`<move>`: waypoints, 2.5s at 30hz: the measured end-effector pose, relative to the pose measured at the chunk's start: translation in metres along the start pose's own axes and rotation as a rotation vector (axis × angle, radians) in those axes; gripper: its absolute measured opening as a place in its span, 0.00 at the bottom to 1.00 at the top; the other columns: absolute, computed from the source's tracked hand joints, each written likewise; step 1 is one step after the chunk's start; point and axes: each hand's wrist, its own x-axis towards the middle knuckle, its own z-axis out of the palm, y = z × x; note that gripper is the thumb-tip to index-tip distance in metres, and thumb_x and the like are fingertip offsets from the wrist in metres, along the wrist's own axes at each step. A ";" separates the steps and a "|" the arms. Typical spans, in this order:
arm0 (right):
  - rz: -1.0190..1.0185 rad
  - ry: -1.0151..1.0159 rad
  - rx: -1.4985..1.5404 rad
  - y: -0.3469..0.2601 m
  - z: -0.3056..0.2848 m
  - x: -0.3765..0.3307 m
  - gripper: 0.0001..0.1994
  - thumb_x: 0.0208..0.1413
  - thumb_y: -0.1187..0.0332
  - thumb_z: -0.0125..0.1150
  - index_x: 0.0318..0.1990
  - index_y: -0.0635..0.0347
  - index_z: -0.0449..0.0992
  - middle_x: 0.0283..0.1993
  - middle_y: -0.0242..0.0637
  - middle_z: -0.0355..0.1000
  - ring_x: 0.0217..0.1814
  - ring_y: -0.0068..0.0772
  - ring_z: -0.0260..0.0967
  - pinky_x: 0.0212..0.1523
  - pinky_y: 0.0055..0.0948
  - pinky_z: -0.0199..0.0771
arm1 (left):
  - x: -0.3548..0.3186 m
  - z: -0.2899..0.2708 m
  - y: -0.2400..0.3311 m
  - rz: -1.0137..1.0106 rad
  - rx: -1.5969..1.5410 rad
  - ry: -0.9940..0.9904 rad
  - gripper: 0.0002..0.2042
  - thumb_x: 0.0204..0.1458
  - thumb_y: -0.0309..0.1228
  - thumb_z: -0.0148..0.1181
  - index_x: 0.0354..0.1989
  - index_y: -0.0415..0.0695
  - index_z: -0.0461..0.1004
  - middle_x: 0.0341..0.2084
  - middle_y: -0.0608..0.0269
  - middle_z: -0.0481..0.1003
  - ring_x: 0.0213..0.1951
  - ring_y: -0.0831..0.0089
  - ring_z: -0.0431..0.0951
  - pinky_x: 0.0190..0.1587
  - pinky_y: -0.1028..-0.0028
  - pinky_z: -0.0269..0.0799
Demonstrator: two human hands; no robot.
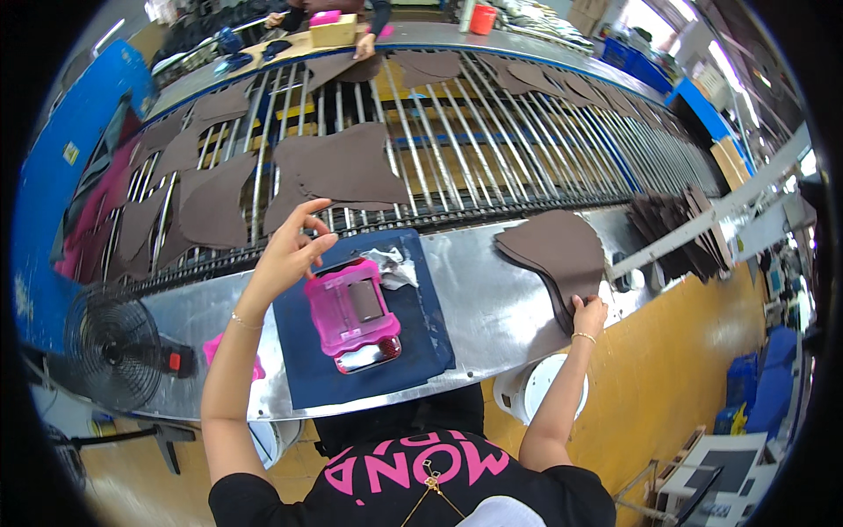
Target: The person repeatedly picks up brown fabric pieces from a stack and places them onto a moving conveyor belt. The person handles the pieces one at a time, positioning them on the belt as it moves.
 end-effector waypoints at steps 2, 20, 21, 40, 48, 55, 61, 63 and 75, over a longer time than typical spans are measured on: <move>-0.022 -0.046 0.023 0.014 0.016 0.013 0.24 0.44 0.57 0.70 0.43 0.68 0.74 0.44 0.51 0.73 0.49 0.52 0.69 0.50 0.41 0.69 | -0.002 0.000 0.002 0.000 -0.001 0.004 0.26 0.53 0.29 0.60 0.61 0.46 0.60 0.36 0.63 0.68 0.24 0.80 0.71 0.18 0.81 0.68; -0.104 -0.191 0.110 0.000 0.014 0.020 0.27 0.46 0.55 0.69 0.46 0.64 0.65 0.39 0.51 0.74 0.41 0.53 0.73 0.47 0.43 0.72 | -0.015 0.001 0.000 0.108 0.084 -0.070 0.17 0.54 0.32 0.59 0.51 0.40 0.70 0.28 0.65 0.72 0.20 0.82 0.71 0.21 0.78 0.67; -0.128 -0.130 -0.002 -0.014 0.010 0.006 0.37 0.37 0.53 0.75 0.51 0.65 0.63 0.46 0.55 0.72 0.51 0.56 0.69 0.54 0.41 0.67 | -0.019 0.001 0.002 0.092 0.080 -0.059 0.16 0.54 0.32 0.59 0.50 0.40 0.70 0.28 0.64 0.73 0.20 0.81 0.71 0.21 0.77 0.68; -0.538 -0.141 0.720 -0.121 -0.117 -0.043 0.12 0.64 0.68 0.46 0.52 0.64 0.65 0.21 0.40 0.68 0.11 0.24 0.64 0.11 0.23 0.62 | -0.017 0.003 0.004 0.229 0.186 0.142 0.22 0.51 0.35 0.64 0.53 0.43 0.69 0.38 0.62 0.71 0.29 0.77 0.73 0.30 0.77 0.73; -1.001 -0.587 1.175 -0.215 -0.136 -0.116 0.12 0.63 0.70 0.49 0.50 0.66 0.63 0.33 0.36 0.70 0.17 0.19 0.66 0.15 0.16 0.64 | -0.039 -0.022 0.029 0.189 -0.198 0.101 0.21 0.54 0.31 0.61 0.55 0.39 0.67 0.38 0.67 0.73 0.42 0.80 0.72 0.47 0.76 0.70; -1.132 -0.853 1.174 -0.259 -0.082 -0.168 0.12 0.49 0.71 0.67 0.40 0.66 0.76 0.36 0.41 0.77 0.34 0.27 0.76 0.36 0.24 0.72 | -0.134 -0.075 0.069 0.102 0.309 0.607 0.09 0.56 0.30 0.57 0.40 0.38 0.74 0.16 0.72 0.67 0.13 0.88 0.60 0.14 0.85 0.55; -1.270 -0.745 1.051 -0.274 -0.060 -0.191 0.07 0.46 0.73 0.69 0.33 0.64 0.79 0.33 0.38 0.77 0.32 0.28 0.74 0.34 0.24 0.71 | -0.173 -0.091 0.074 0.077 0.352 0.641 0.07 0.55 0.29 0.59 0.38 0.38 0.74 0.20 0.69 0.72 0.17 0.85 0.70 0.17 0.86 0.61; -1.333 -0.661 1.007 -0.272 -0.057 -0.189 0.06 0.46 0.75 0.68 0.33 0.64 0.79 0.33 0.37 0.78 0.33 0.26 0.75 0.35 0.23 0.72 | -0.176 -0.094 0.064 0.068 0.286 0.609 0.07 0.55 0.28 0.58 0.37 0.37 0.74 0.21 0.68 0.72 0.19 0.84 0.71 0.17 0.85 0.63; -1.157 -0.429 0.806 -0.177 -0.021 -0.133 0.07 0.43 0.74 0.69 0.32 0.63 0.80 0.33 0.42 0.77 0.34 0.42 0.74 0.38 0.30 0.70 | -0.112 -0.024 0.011 0.133 0.488 0.272 0.05 0.49 0.25 0.60 0.30 0.36 0.74 0.24 0.56 0.72 0.21 0.64 0.75 0.26 0.68 0.70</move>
